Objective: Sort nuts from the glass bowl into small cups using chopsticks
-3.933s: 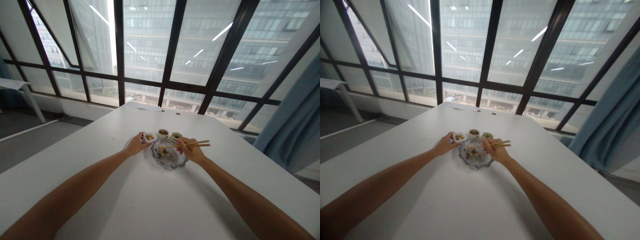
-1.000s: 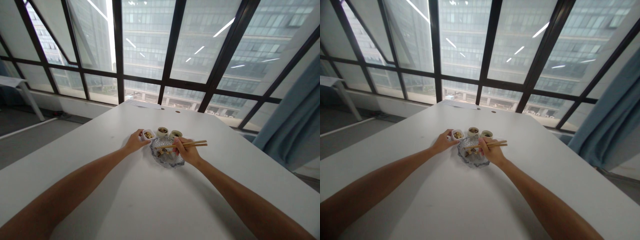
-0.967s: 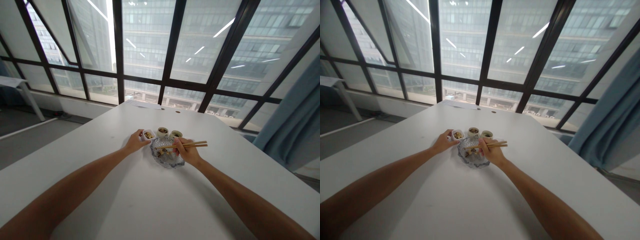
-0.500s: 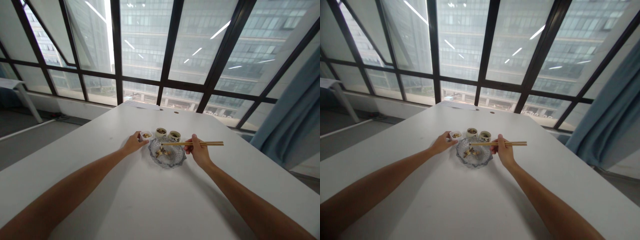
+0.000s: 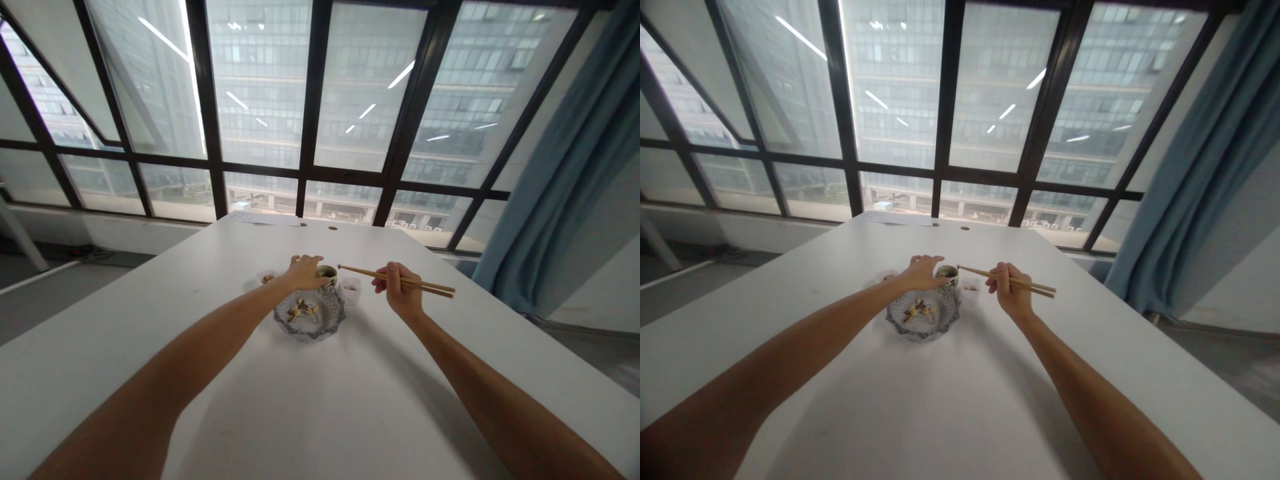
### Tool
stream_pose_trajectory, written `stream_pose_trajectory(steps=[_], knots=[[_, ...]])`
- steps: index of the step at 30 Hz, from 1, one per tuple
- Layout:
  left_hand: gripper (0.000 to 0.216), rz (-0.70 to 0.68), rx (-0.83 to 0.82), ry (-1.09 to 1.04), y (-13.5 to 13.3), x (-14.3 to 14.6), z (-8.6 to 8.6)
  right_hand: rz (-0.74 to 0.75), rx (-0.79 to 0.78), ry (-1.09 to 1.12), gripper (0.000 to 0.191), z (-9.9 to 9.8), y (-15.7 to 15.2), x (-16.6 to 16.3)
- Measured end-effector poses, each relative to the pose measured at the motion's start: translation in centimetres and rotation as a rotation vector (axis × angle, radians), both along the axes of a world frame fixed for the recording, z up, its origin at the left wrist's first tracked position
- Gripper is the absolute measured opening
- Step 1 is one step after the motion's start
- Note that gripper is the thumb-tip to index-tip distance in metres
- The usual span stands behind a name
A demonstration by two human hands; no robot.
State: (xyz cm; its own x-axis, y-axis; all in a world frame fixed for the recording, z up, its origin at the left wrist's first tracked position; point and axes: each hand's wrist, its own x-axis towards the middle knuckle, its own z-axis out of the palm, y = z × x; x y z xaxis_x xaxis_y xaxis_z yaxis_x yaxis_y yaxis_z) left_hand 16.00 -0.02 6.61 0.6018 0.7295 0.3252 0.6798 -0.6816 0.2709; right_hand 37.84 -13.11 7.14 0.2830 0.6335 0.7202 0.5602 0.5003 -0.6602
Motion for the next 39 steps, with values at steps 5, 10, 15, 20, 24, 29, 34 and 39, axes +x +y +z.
stream_pose_trajectory(steps=[5, 10, 15, 20, 24, 29, 34, 39], knots=[[0.075, 0.094, -0.086, 0.098, 1.3, 3.5, -0.2, 0.024, -0.034, 0.027, 0.054, -0.9, 0.7, 0.0], [0.086, 0.042, -0.069, 0.005, 1.9, 3.5, -0.5, 0.039, -0.061, -0.071, 0.049, -2.2, 1.2, 0.0], [0.085, 0.017, -0.063, -0.027, 1.7, 3.5, -0.6, 0.018, -0.083, -0.194, 0.049, -2.7, 1.4, -0.4], [0.082, 0.012, -0.064, -0.035, 1.6, 3.5, -0.4, 0.064, -0.14, -0.343, 0.047, -2.3, 1.7, -1.2], [0.078, 0.014, -0.079, -0.06, 1.9, 3.3, -0.6, 0.048, -0.145, -0.397, 0.046, -2.0, 1.5, -1.6], [0.076, 0.019, -0.108, -0.077, 2.5, 2.8, -0.6, 0.002, -0.155, -0.378, 0.052, -1.5, 1.3, -1.7], [0.072, 0.055, -0.156, -0.029, 2.6, 2.4, -0.6, -0.017, -0.051, -0.177, 0.055, -0.4, 0.5, -1.5], [0.054, 0.034, -0.144, -0.059, 2.3, 0.4, 0.1, 0.192, -0.129, -0.146, 0.061, 1.9, -1.0, -2.0]])
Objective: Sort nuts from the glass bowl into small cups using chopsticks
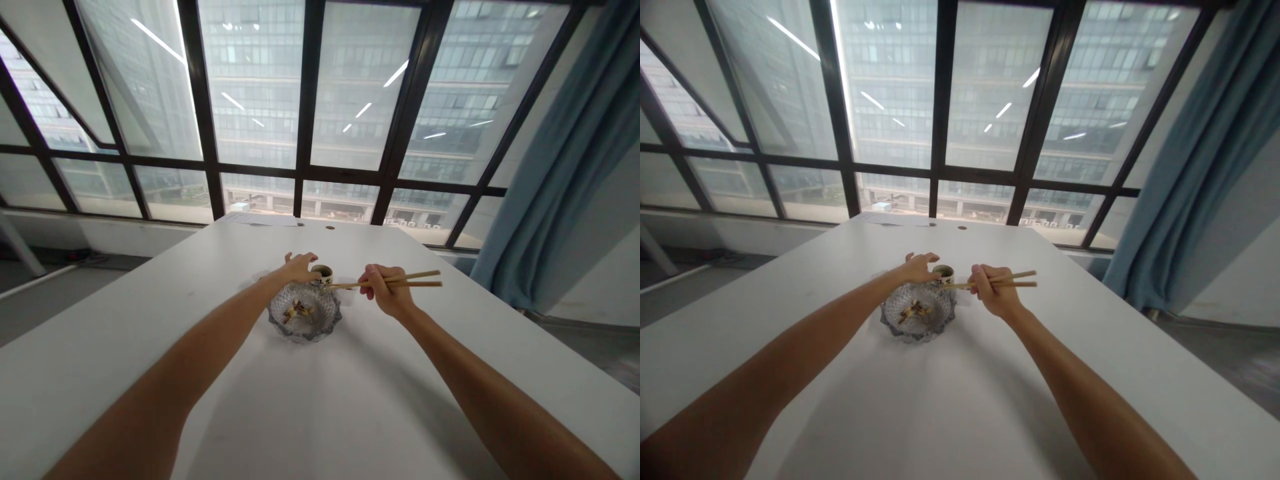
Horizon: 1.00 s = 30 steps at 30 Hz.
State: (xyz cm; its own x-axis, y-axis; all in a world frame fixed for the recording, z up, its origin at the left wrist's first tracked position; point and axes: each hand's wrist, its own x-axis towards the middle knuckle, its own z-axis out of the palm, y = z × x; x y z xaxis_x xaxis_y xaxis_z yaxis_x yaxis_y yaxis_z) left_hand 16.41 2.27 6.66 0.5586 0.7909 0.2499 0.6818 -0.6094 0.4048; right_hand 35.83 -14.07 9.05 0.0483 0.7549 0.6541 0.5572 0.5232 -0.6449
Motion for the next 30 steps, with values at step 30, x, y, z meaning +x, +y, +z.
stream_pose_trajectory(steps=[30], knots=[[0.07, 0.335, -0.045, -0.371, -4.7, -14.1, -6.7, 0.05, -0.189, 0.559, 0.058, -2.3, 2.5, -1.2]])
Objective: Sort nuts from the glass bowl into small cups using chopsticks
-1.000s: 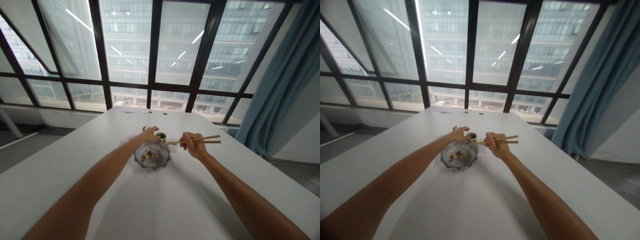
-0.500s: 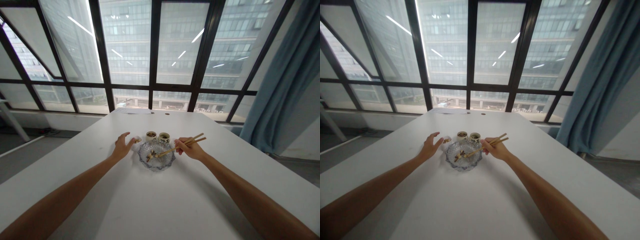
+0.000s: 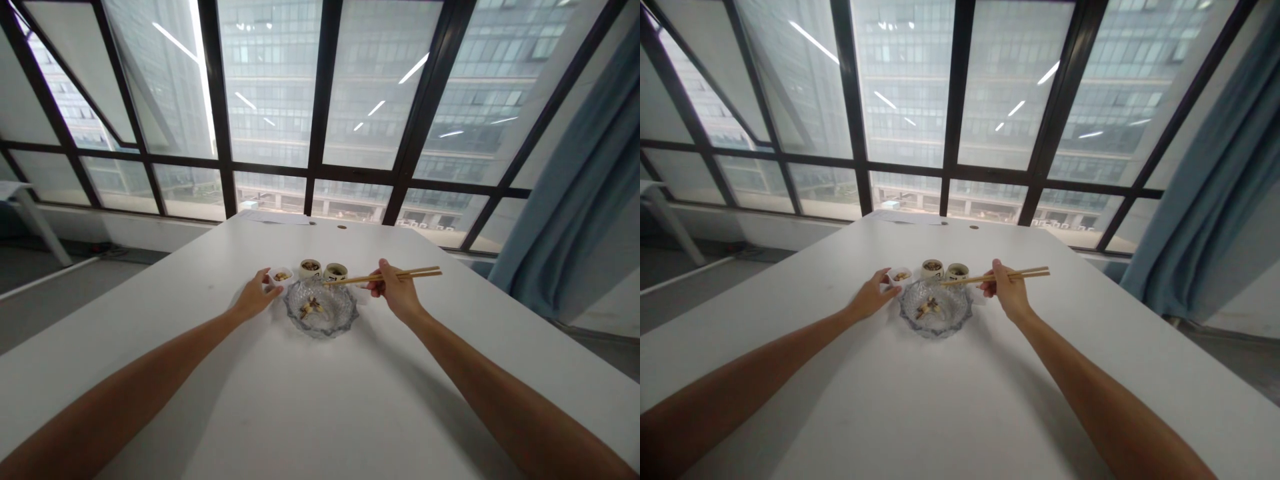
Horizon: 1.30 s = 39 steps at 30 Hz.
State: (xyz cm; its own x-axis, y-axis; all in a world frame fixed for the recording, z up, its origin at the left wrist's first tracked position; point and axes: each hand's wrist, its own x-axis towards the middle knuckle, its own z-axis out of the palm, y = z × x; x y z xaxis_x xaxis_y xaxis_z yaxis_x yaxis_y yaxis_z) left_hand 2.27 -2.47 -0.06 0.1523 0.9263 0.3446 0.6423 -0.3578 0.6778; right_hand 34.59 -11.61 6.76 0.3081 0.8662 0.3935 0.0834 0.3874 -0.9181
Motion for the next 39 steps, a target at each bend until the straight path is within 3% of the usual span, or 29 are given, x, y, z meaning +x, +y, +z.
stream_pose_trajectory(steps=[4, 10, 15, 20, 29, 34, 39], knots=[[0.064, 0.0, 0.019, 0.005, -0.2, 0.0, 0.2, -0.01, -0.083, 0.188, 0.052, -0.7, 0.8, 0.2], [0.063, 0.008, 0.035, -0.015, 0.0, 0.1, 0.0, 0.001, -0.109, 0.229, 0.047, -1.0, 1.0, 0.5], [0.064, -0.009, 0.049, -0.035, 0.0, 0.0, 0.0, -0.011, -0.07, 0.188, 0.053, -0.8, 0.9, 0.3], [0.062, -0.041, 0.116, -0.076, 0.0, 0.0, -0.2, 0.009, 0.048, 0.008, 0.057, 0.5, -0.7, -1.2], [0.058, -0.066, 0.139, -0.092, 0.0, 0.0, -0.2, 0.093, 0.071, -0.062, 0.058, 2.1, -3.1, -3.7], [0.063, -0.037, 0.037, -0.08, 0.1, 0.0, -0.5, 0.089, 0.053, 0.128, 0.056, 1.4, -1.3, -2.0], [0.071, -0.032, -0.021, -0.069, 0.4, -0.3, -0.6, 0.058, -0.099, 0.357, 0.048, 0.8, 0.6, 0.4]])
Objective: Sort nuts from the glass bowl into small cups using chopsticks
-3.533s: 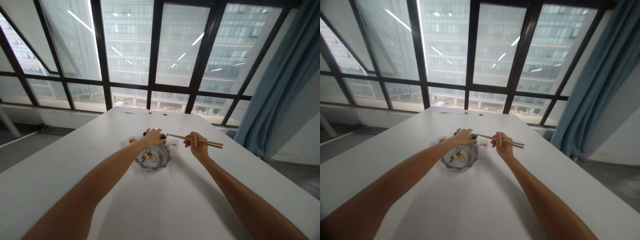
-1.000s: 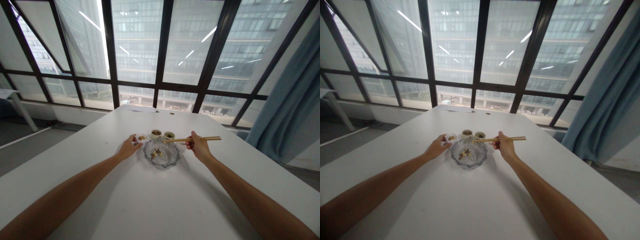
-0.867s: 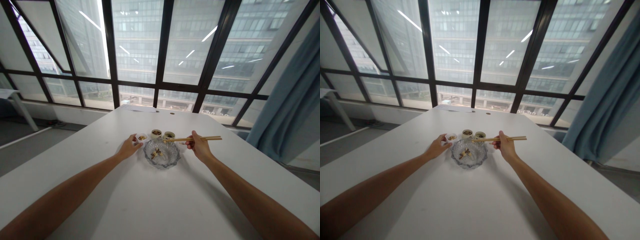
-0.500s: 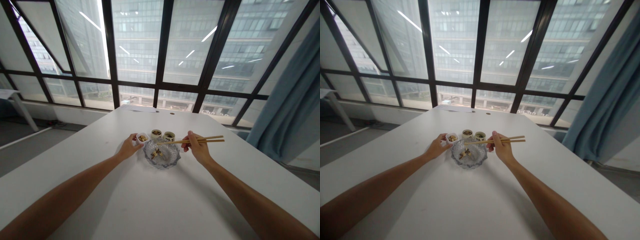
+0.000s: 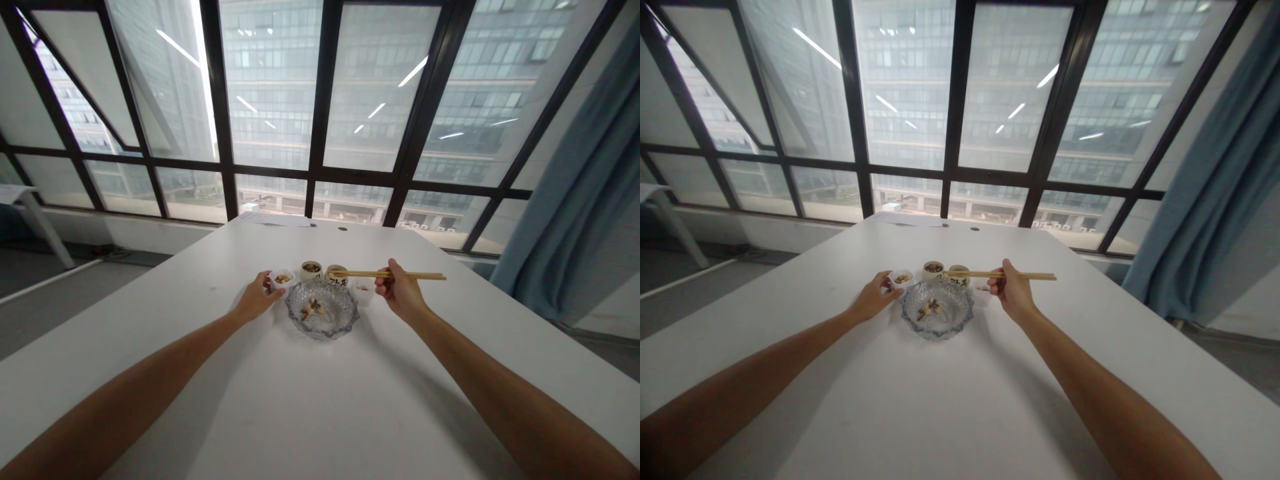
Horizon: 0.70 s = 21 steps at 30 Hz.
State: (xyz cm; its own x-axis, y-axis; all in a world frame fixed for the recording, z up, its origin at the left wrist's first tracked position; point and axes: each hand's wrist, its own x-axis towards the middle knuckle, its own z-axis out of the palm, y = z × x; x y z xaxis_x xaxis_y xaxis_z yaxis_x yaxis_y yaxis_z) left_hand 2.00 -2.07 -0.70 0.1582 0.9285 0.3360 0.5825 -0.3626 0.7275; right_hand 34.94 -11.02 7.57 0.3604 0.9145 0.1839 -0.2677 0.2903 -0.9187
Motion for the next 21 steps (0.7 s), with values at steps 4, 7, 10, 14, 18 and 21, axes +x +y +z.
stream_pose_trajectory(steps=[4, 7, 10, 14, 18, 21], knots=[[0.078, 0.02, 0.088, 0.066, 0.2, 0.2, 1.6, -0.137, 0.1, -0.237, 0.053, 0.6, -0.2, 1.7], [0.074, -0.034, 0.285, 0.178, -0.3, 2.8, 4.0, -0.254, 0.202, -0.632, 0.06, 1.7, -1.0, 3.1], [0.069, -0.257, 0.369, 0.31, -1.3, 8.2, 6.1, -0.29, 0.204, -0.822, 0.066, 3.0, -1.9, 4.2], [0.079, -0.433, 0.267, 0.494, -1.8, 16.5, 7.2, -0.28, 0.168, -0.936, 0.07, 4.2, -2.6, 4.8], [0.081, -0.444, 0.167, 0.626, -1.2, 20.6, 7.1, -0.212, 0.159, -1.008, 0.071, 4.7, -2.8, 5.1], [0.08, -0.455, 0.187, 0.617, -0.8, 20.7, 7.0, -0.193, 0.179, -1.02, 0.069, 4.9, -3.0, 5.4]])
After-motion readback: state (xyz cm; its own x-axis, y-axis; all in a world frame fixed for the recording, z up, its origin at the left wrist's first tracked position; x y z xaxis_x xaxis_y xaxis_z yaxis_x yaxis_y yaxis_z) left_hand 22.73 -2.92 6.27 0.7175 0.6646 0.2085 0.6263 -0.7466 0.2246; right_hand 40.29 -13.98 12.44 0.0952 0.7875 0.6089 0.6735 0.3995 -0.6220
